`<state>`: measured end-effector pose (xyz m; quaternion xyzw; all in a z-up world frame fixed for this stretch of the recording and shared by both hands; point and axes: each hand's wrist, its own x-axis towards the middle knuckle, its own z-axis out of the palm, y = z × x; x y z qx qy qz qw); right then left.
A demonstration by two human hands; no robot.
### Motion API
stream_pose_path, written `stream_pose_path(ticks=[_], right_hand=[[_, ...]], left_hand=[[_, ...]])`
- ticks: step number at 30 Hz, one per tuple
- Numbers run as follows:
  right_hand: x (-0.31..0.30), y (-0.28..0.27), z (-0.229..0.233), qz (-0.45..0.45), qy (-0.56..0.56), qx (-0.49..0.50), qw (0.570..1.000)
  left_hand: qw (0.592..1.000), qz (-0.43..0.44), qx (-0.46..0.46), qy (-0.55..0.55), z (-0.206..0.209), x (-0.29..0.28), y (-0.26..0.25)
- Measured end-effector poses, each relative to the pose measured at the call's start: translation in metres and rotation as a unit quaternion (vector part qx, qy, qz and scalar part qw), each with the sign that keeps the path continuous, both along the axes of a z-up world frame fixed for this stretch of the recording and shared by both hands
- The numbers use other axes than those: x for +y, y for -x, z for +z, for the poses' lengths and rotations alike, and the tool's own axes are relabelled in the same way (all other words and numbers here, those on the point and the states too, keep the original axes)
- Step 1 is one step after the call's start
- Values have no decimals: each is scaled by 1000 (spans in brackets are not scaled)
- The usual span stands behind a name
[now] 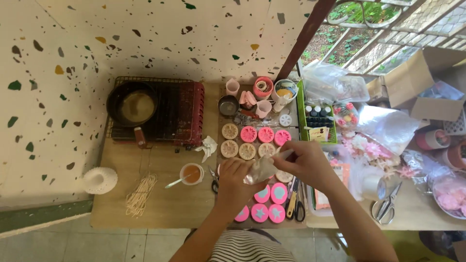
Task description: Mixing fragrance oils and pouring liquid into silicone flower molds to make candles.
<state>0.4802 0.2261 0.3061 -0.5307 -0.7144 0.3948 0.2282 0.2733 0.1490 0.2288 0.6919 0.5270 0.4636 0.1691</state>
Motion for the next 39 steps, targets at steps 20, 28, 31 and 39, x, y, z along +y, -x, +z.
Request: stream_pose_path(ticks=[20, 28, 31, 39], right_hand=[[-50, 69, -42, 19, -173, 102, 979], [-66, 80, -66, -30, -104, 3, 994], [-71, 72, -67, 33, -202, 20, 979], [-62, 26, -168, -212, 0, 349, 913]], left_hand=[[995, -20, 80, 51, -43, -34, 108], [991, -35, 120, 51, -69, -37, 110], [991, -47, 113, 58, -71, -38, 113], [996, -4, 66, 63, -86, -46, 133]])
